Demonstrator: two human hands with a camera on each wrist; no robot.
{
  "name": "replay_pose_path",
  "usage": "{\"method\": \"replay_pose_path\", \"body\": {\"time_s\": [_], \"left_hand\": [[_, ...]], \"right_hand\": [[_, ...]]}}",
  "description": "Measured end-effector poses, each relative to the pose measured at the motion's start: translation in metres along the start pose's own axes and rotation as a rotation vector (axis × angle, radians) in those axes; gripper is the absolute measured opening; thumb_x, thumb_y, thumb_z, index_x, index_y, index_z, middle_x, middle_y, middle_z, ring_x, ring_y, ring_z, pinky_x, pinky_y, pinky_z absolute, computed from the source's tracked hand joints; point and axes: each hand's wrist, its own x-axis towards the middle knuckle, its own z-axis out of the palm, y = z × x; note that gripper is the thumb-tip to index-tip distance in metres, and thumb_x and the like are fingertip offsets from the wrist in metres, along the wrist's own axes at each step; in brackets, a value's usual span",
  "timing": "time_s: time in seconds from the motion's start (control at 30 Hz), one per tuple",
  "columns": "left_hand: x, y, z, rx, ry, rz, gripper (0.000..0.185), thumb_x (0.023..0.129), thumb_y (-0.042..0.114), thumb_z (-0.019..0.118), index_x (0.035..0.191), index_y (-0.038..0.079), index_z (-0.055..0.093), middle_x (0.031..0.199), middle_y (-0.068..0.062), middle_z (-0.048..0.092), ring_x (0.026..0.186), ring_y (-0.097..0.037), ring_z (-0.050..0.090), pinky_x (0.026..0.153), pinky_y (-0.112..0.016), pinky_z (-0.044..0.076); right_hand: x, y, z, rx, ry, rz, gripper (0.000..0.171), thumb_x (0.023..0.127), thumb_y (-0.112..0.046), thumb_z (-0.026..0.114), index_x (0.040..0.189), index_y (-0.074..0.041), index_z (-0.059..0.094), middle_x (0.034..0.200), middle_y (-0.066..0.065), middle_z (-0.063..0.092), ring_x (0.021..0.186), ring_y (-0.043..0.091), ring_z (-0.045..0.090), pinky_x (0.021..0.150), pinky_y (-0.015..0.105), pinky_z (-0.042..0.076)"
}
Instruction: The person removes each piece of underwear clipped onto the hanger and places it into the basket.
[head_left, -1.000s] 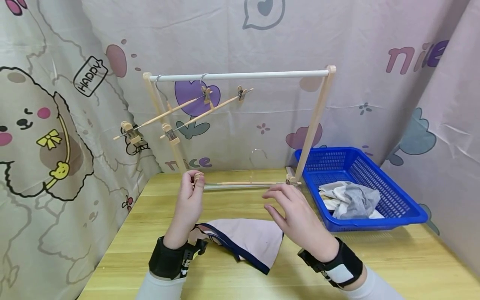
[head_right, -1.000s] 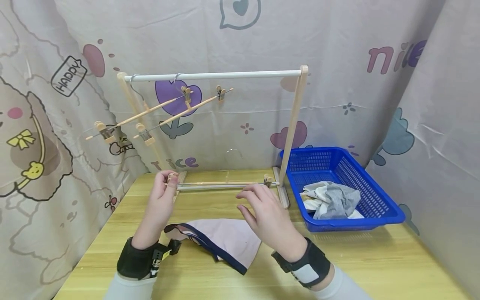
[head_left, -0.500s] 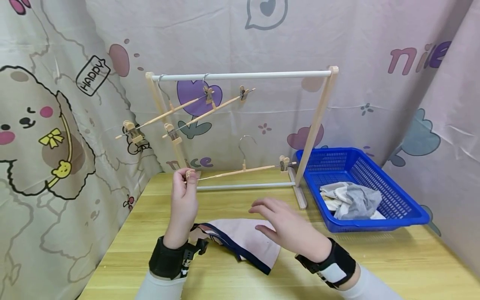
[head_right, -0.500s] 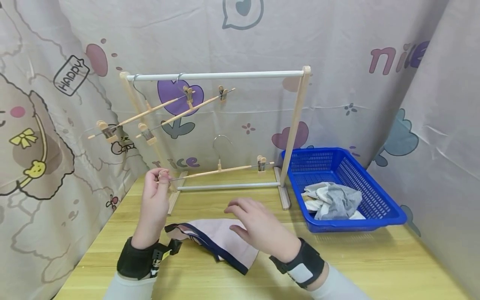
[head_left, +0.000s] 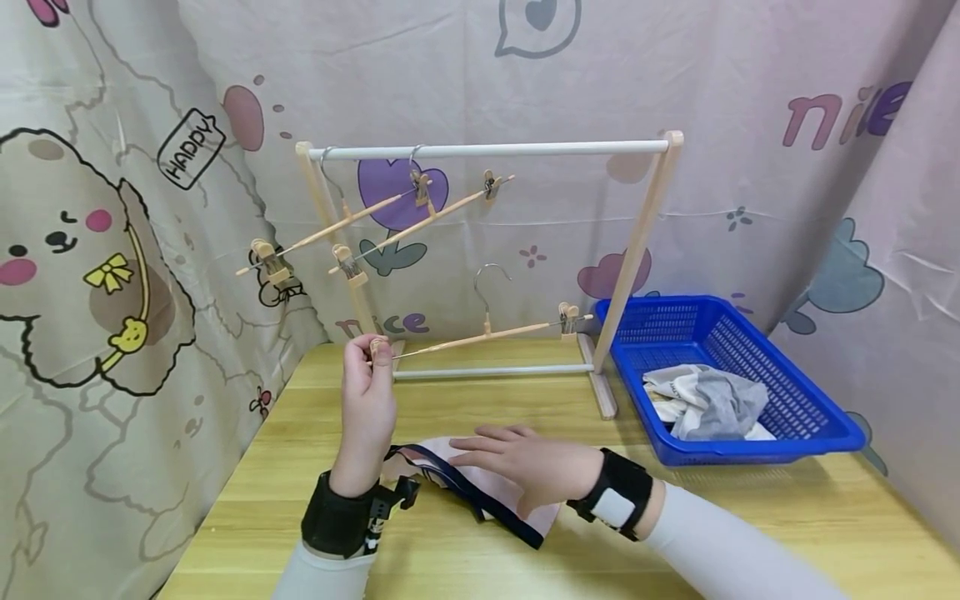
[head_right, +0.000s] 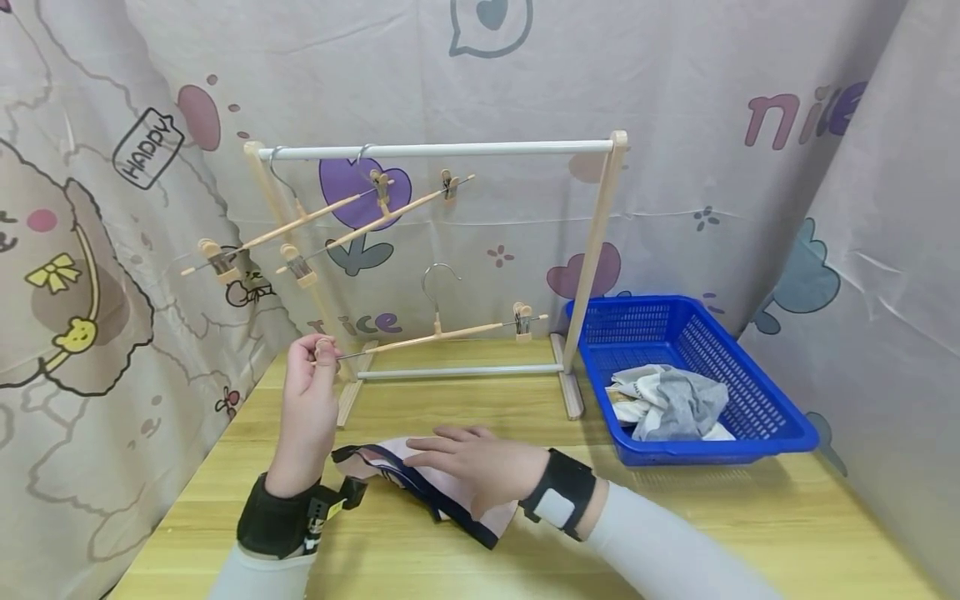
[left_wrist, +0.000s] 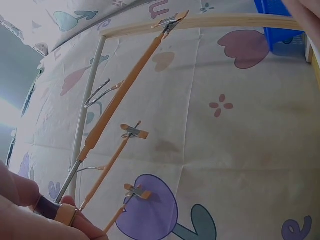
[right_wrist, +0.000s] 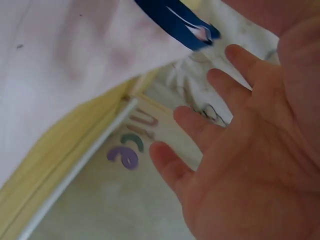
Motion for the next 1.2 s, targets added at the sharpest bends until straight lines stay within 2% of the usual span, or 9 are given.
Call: {"method": "replay_pose_path", "body": {"time_s": [0.23, 0.4, 0.5, 0.73, 0.93, 1.2], "left_hand": [[-0.001, 0.001, 0.000, 0.012, -0.002, -0.013, 0.023, 0.113, 0.016, 0.034, 0.125, -0.003, 0.039, 0.113, -0.006, 0.039, 0.101, -0.020, 0.039, 0.086, -0.023, 0.032], [-0.002, -0.001, 0.001, -0.013, 0.007, -0.003, 0.019, 0.113, 0.015, 0.034, 0.122, -0.002, 0.040, 0.107, -0.004, 0.038, 0.098, -0.019, 0.040, 0.085, -0.023, 0.033], [-0.002, -0.002, 0.002, -0.018, 0.015, 0.000, 0.019, 0.113, 0.014, 0.034, 0.121, -0.002, 0.040, 0.106, -0.004, 0.038, 0.097, -0.017, 0.040, 0.085, -0.023, 0.033], [-0.002, -0.002, 0.005, -0.045, 0.038, -0.008, 0.017, 0.112, 0.010, 0.035, 0.120, -0.004, 0.040, 0.107, -0.004, 0.039, 0.098, -0.013, 0.040, 0.087, -0.022, 0.034], [-0.002, -0.003, 0.006, -0.073, 0.027, -0.020, 0.016, 0.112, 0.010, 0.034, 0.120, -0.003, 0.039, 0.106, -0.003, 0.036, 0.098, -0.014, 0.038, 0.088, -0.023, 0.032], [-0.002, -0.003, 0.006, -0.101, 0.023, -0.030, 0.013, 0.112, 0.010, 0.034, 0.119, 0.000, 0.039, 0.107, -0.003, 0.034, 0.100, -0.015, 0.036, 0.090, -0.027, 0.031]], "right_hand": [[0.024, 0.007, 0.010, -0.038, -0.050, -0.075, 0.129, 0.069, -0.030, 0.097, 0.166, -0.032, 0.013, 0.175, -0.006, 0.005, 0.160, 0.030, 0.015, 0.120, 0.058, 0.033], [0.037, 0.009, 0.016, -0.132, -0.064, -0.064, 0.133, 0.068, -0.041, 0.096, 0.166, -0.036, 0.007, 0.175, -0.002, -0.001, 0.160, 0.032, 0.013, 0.119, 0.055, 0.036], [0.043, 0.010, 0.019, -0.149, -0.068, -0.059, 0.132, 0.067, -0.043, 0.097, 0.165, -0.038, 0.008, 0.175, -0.003, 0.001, 0.159, 0.034, 0.015, 0.118, 0.055, 0.038], [0.051, 0.015, 0.019, -0.052, -0.098, -0.114, 0.127, 0.068, -0.034, 0.098, 0.165, -0.037, 0.016, 0.174, -0.005, 0.009, 0.157, 0.037, 0.022, 0.115, 0.060, 0.039], [0.057, 0.024, 0.022, 0.078, -0.166, -0.123, 0.120, 0.070, -0.026, 0.098, 0.163, -0.041, 0.023, 0.173, -0.009, 0.013, 0.158, 0.030, 0.022, 0.114, 0.065, 0.037], [0.063, 0.031, 0.024, 0.145, -0.210, -0.167, 0.111, 0.071, -0.022, 0.096, 0.161, -0.033, 0.033, 0.172, -0.004, 0.021, 0.155, 0.024, 0.027, 0.122, 0.042, 0.032]]}}
